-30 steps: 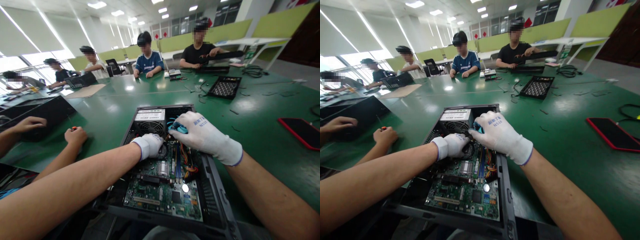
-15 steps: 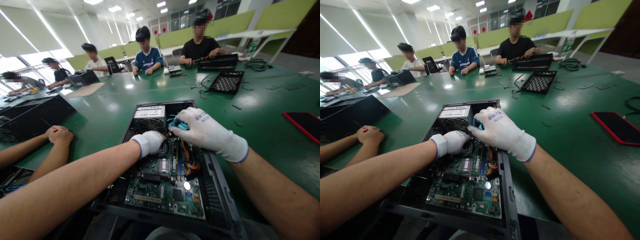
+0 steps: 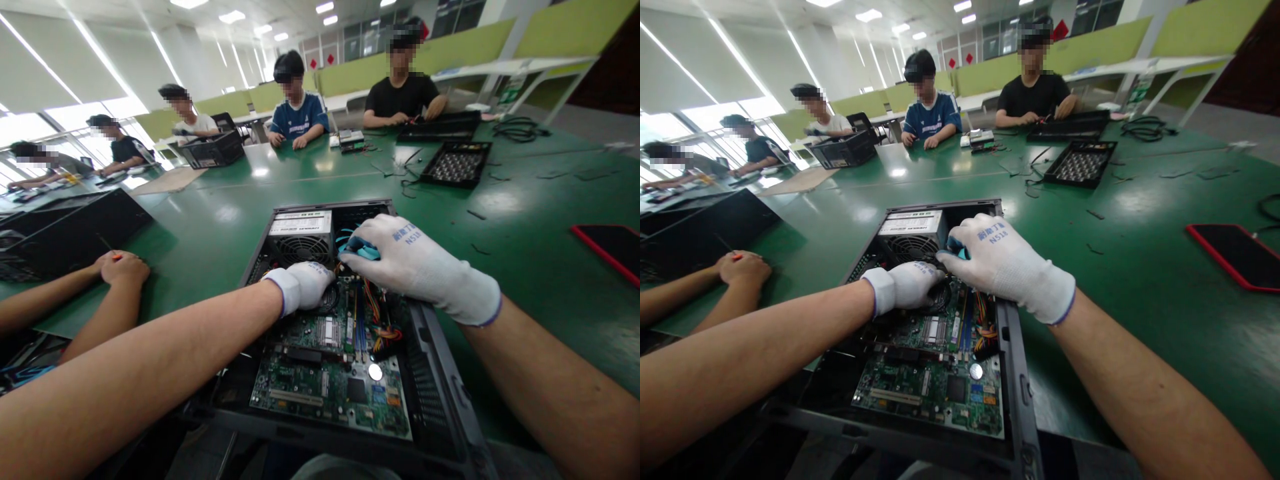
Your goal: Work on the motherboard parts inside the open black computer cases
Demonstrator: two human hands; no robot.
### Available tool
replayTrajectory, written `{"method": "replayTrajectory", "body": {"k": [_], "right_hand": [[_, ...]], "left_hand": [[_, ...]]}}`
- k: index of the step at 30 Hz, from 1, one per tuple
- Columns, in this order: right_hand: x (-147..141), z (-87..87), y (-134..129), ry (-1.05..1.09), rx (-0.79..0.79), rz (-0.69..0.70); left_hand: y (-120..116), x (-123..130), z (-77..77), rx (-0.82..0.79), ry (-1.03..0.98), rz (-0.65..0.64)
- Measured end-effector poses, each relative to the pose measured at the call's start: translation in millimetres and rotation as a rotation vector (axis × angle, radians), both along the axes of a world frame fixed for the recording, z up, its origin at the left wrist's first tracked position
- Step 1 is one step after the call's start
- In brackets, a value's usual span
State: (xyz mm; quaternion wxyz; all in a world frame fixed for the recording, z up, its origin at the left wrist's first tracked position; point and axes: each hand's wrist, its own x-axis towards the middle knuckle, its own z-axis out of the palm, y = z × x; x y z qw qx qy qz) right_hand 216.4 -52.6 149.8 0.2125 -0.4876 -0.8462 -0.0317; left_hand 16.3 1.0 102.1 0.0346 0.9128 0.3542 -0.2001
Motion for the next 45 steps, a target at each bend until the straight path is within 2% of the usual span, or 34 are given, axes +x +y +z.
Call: {"method": "replayTrajectory", "body": {"k": [13,30,45], "right_hand": [[-0.5,-0.5,0.1,0.017,-0.001,0.005],[-0.2,-1.1,-0.1,0.016,0.004,0.003],[-0.1,-0.7,-0.1,0.027,-0.008,0.005]], "left_hand": [[-0.4,0.1,0.6,0.003,0.004,0.017],[-1.6,2.4,13.4,-0.016,0.05,0.059],[-2.8,3.4,15.9,-0.017,0.08,0.074]]}}
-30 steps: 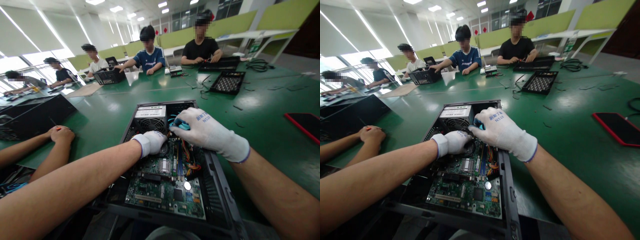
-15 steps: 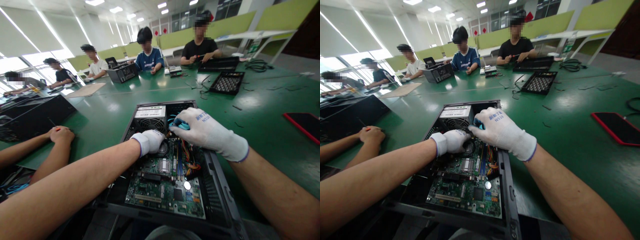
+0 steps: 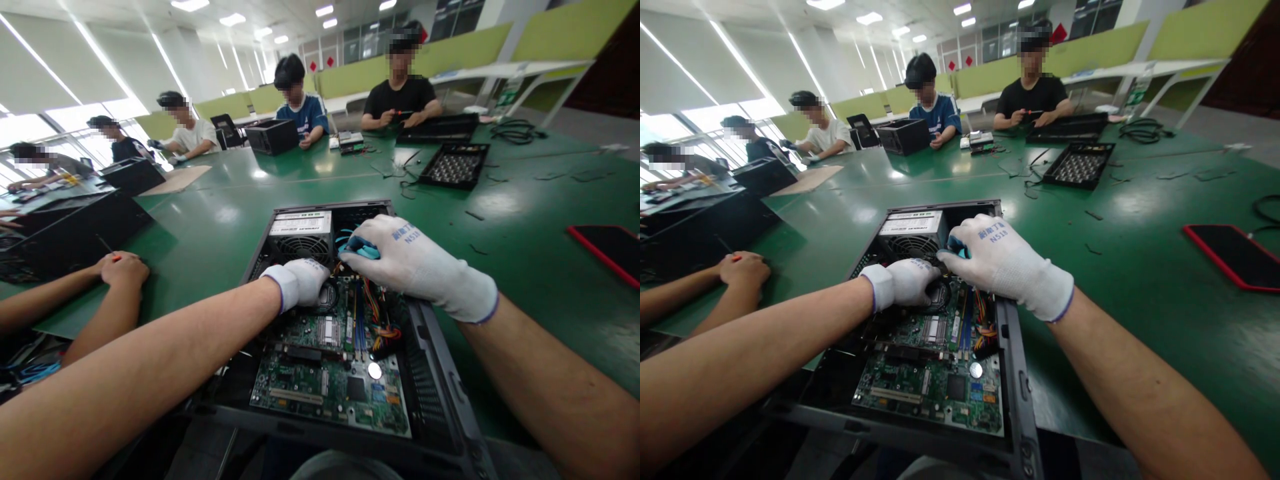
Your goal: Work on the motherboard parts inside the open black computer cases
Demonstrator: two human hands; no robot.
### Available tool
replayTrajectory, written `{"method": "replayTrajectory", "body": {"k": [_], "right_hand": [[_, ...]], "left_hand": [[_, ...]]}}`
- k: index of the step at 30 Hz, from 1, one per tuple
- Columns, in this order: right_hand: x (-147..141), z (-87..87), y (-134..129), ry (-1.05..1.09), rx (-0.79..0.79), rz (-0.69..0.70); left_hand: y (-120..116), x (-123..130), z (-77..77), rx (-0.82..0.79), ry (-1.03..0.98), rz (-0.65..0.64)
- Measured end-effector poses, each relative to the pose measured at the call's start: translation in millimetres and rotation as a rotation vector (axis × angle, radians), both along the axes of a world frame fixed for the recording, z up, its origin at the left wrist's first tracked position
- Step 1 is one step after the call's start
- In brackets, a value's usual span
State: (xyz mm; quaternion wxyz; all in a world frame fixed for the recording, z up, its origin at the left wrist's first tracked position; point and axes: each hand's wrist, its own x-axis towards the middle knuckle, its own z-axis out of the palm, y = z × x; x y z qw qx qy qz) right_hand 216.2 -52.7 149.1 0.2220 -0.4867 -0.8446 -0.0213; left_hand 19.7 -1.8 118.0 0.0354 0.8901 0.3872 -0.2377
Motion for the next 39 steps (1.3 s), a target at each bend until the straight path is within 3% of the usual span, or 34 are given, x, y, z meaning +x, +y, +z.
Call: {"method": "replayTrajectory", "body": {"k": [24,32,35,39], "right_hand": [[0.7,-1.6,1.7,0.013,-0.007,0.018],[0.4,0.1,-0.6,0.052,0.016,0.014],[1.6,-0.7,-2.4,0.161,0.003,-0.013],[11.9,-13.6,-11.5,0.378,0.031,-0.15]], "left_hand": [[1.5,0.7,-12.4,-0.015,-0.002,-0.033],[-1.4,2.6,-1.5,-0.037,0.018,0.015],[-5.3,3.2,6.2,-0.042,-0.023,0.022],[-12.5,-0.3,16.3,-0.072,-0.091,0.069]]}}
